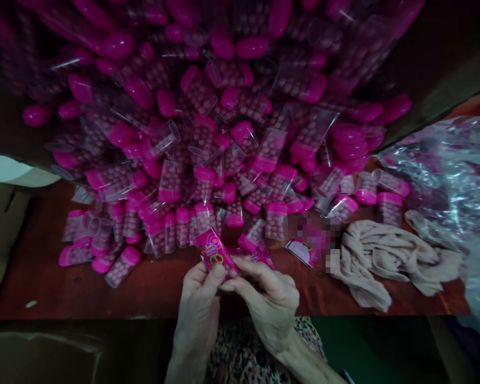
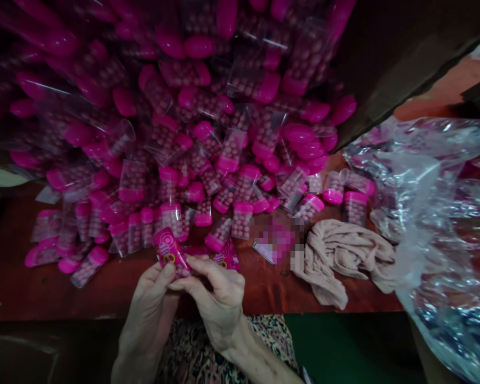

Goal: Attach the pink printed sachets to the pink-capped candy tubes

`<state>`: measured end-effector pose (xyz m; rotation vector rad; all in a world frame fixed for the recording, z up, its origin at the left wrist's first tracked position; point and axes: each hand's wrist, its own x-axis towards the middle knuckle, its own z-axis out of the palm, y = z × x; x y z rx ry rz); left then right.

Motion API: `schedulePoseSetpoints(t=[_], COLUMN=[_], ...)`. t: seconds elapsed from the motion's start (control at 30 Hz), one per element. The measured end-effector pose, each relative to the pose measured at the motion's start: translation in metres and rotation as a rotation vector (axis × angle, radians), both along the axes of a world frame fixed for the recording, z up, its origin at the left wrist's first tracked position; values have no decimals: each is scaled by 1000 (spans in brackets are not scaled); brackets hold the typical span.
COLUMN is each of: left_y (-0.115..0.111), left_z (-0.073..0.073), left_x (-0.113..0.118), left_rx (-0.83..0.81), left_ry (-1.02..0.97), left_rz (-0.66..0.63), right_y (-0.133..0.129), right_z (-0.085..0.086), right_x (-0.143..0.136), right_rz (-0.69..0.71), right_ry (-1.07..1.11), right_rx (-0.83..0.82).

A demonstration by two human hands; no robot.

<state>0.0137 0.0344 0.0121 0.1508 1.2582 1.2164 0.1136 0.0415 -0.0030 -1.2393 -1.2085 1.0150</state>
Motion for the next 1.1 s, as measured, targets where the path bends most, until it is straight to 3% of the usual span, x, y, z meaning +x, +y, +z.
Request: schedulePoseSetpoints(t=[0.17, 0.33, 0.43, 0.6, 0.97, 1.1], left_y=[-5, -5, -6, -11, -16, -14], left_z=[3, 6, 5, 7, 6, 4], left_x=[-2, -1, -3, -6, -18, -18], left_rx=[89, 134, 153, 153, 154, 193], left_ry=[-20, 69, 67, 13, 22, 2], left_rz=[-4, 67, 32, -71, -85, -106], right_y=[-2, -7, -10, -15, -10, -9], right_z=[0, 3, 7, 13, 11, 7], right_x=[0, 0, 0, 4, -1, -5], right_rz=[-5, 106, 140, 135, 190, 159], right_ry=[66, 312, 457, 342, 438, 351], right_rx=[-5, -225, -319, -302, -371, -321])
